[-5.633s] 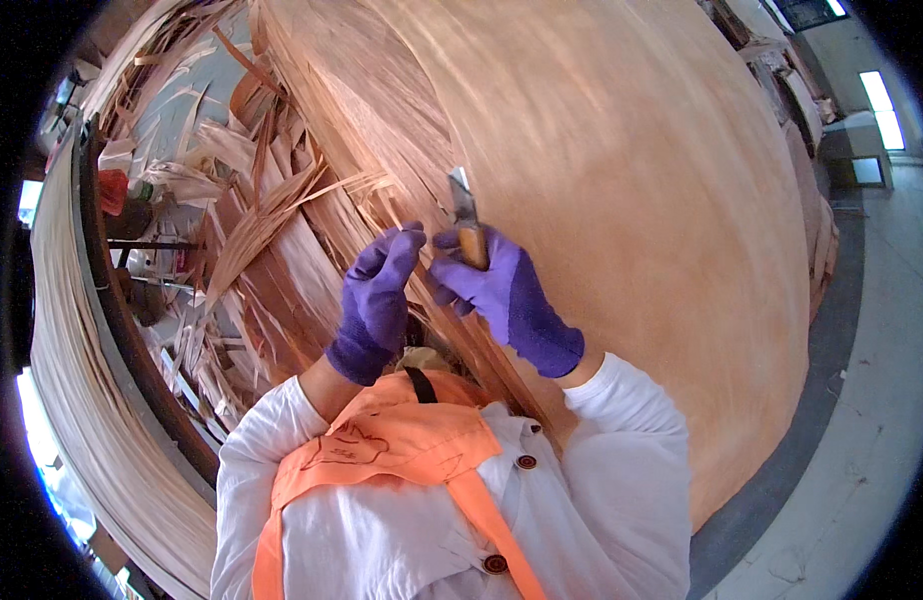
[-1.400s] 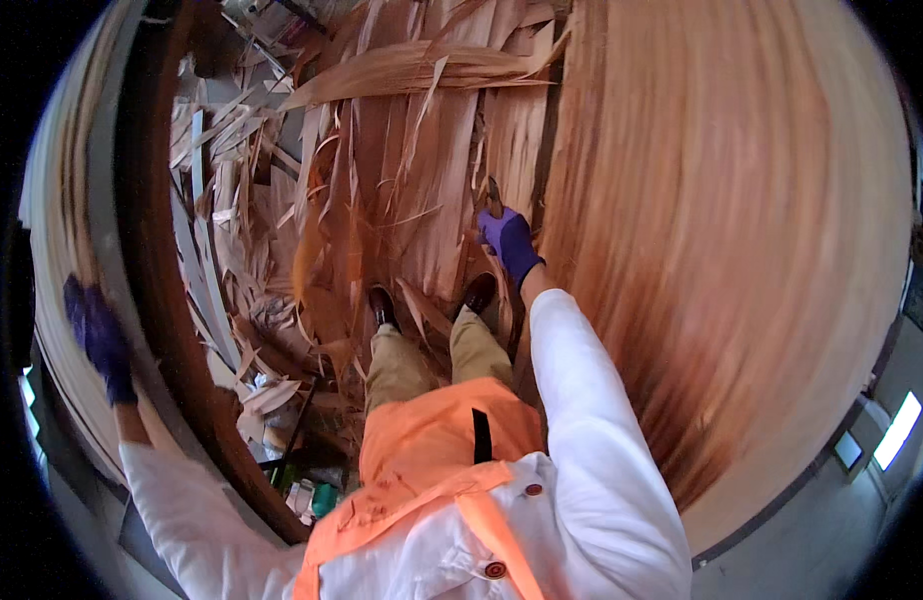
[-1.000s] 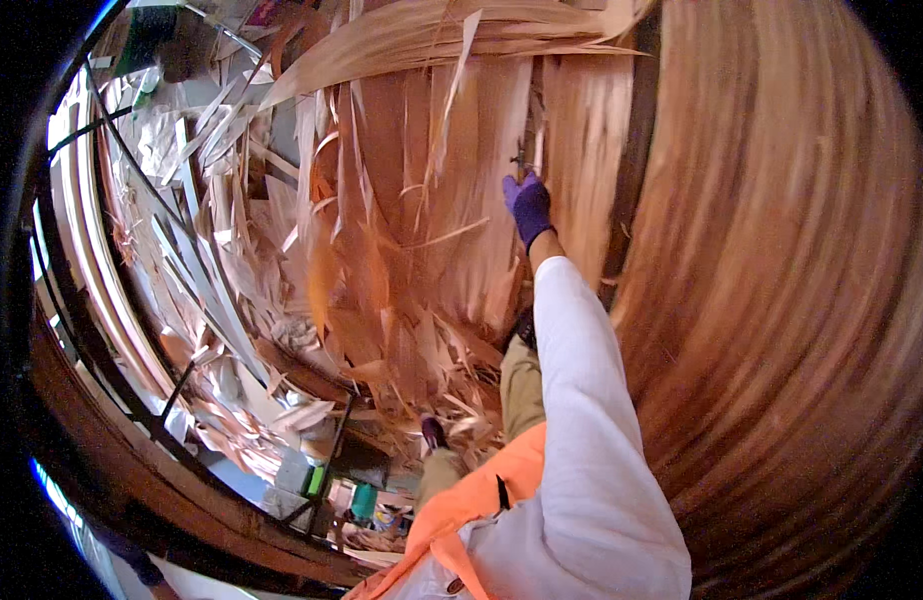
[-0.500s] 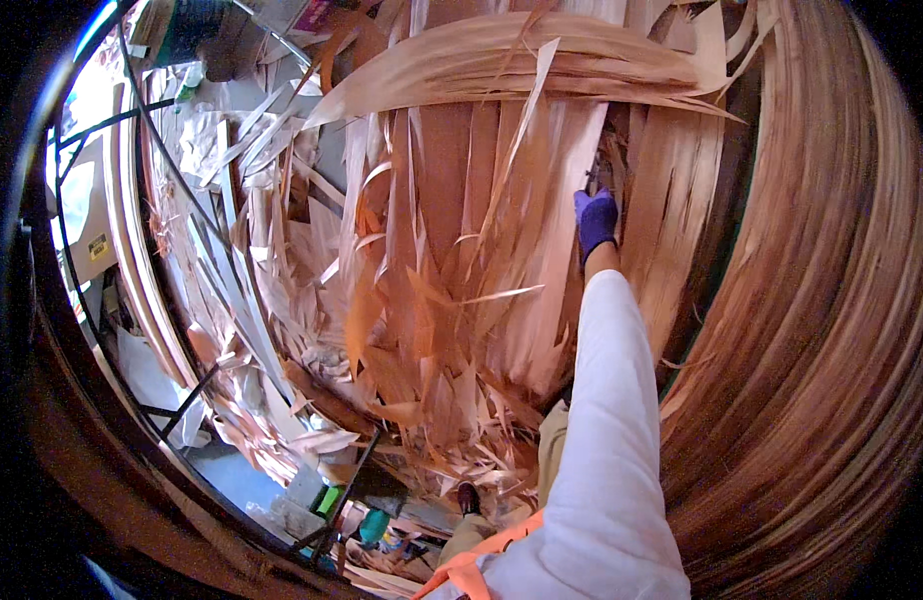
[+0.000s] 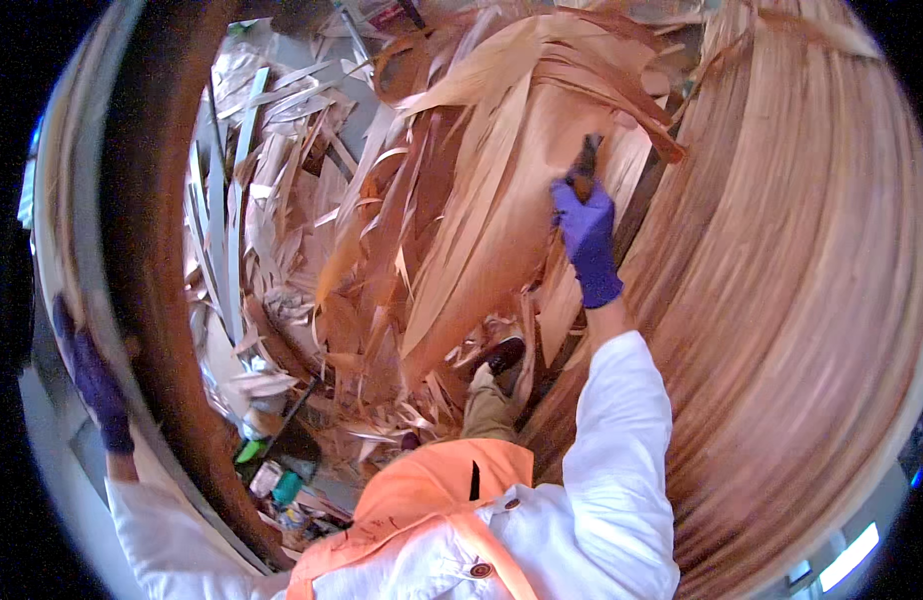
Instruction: The person applies adhesive strips to a large sheet of wood veneer and then folds and positions the veneer sheets on a workbench.
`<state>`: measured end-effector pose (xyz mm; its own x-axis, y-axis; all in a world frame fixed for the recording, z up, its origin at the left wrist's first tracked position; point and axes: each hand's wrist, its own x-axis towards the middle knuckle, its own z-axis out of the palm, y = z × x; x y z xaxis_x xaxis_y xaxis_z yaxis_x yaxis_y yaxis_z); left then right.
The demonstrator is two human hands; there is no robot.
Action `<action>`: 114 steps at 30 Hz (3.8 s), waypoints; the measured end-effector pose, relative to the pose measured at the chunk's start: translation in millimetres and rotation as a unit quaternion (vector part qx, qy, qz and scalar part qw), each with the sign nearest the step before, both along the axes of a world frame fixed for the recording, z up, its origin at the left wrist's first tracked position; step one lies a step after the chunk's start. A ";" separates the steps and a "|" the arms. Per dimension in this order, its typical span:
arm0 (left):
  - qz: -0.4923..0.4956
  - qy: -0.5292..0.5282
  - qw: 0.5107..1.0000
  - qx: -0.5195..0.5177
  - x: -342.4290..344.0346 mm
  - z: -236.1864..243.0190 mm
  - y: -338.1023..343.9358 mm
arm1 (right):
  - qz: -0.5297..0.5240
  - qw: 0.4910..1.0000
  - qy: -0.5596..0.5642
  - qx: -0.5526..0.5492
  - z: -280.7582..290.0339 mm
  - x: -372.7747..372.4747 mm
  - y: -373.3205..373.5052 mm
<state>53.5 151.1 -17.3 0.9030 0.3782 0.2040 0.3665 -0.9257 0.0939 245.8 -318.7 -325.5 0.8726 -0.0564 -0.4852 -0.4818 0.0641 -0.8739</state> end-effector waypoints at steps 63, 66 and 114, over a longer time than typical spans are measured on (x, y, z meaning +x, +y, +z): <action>0.020 -0.039 0.998 0.048 193.1 3.7 -3.8 | 0.191 0.726 0.025 -0.660 77.4 352.9 -123.3; 0.039 -0.035 0.999 -0.005 191.8 6.9 -2.2 | 0.181 0.699 0.002 -0.692 20.7 377.3 -128.3; 0.103 -0.064 0.990 0.078 187.8 -14.2 0.1 | 0.123 0.987 -0.093 -0.040 97.1 235.9 95.2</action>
<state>241.3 151.2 -31.5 0.7729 0.5067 0.3819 0.5435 -0.8393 0.0135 481.7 -223.5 -228.4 0.9381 0.1363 -0.3183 -0.3054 -0.1076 -0.9461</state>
